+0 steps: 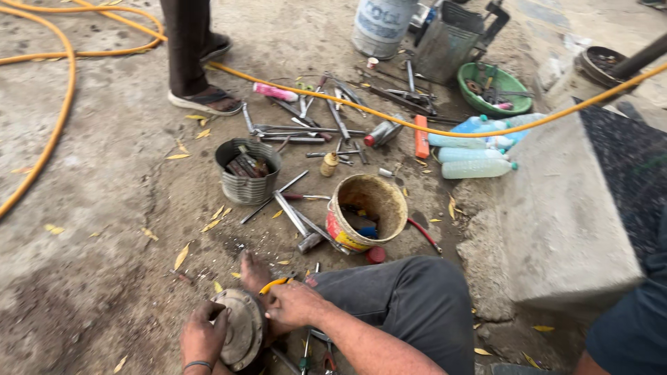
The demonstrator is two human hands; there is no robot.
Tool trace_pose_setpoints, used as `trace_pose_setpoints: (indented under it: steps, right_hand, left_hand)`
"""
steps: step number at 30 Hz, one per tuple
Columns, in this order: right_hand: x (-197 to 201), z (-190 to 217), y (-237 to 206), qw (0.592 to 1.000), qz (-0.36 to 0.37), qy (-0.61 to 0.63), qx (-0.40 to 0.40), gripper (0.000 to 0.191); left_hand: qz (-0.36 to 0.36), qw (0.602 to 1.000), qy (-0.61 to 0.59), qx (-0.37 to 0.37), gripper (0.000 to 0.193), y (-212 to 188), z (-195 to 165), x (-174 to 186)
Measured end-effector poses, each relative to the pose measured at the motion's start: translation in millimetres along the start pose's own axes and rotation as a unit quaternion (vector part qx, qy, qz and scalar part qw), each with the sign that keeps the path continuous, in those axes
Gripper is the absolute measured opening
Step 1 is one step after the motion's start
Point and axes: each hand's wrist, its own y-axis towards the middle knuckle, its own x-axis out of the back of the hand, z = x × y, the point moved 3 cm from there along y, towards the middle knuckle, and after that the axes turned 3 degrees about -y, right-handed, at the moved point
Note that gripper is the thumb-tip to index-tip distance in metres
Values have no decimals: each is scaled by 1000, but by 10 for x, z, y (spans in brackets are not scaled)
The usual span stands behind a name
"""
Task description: The person sits on the ground and uses pliers, a screwdriver, and a hammer to disassemble and repair a mechanical component, handling various metal parts and tools scattered around them.
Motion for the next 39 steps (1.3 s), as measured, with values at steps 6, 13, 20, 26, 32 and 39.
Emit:
trace_pose_setpoints:
  steps: [6, 13, 20, 26, 32, 39]
  right_hand:
    - [165, 253, -18, 994, -45, 103, -6, 35]
    - [138, 117, 84, 939, -80, 318, -101, 25]
    - [23, -87, 182, 887, -7, 439, -142, 21]
    - [101, -83, 317, 873, -9, 475, -111, 25]
    - [33, -153, 211, 863, -3, 482, -152, 30]
    - [-142, -242, 213, 844, -7, 521, -128, 29]
  left_hand:
    - [118, 961, -248, 43, 22, 205, -271, -172]
    - [81, 987, -138, -27, 33, 82, -740, -231]
    - [76, 981, -123, -126, 47, 63, -895, -275]
    - [28, 949, -187, -251, 42, 161, -988, -242]
    - [27, 980, -121, -158, 40, 22, -1040, -154]
    - [32, 975, -155, -156, 31, -139, -1136, 6]
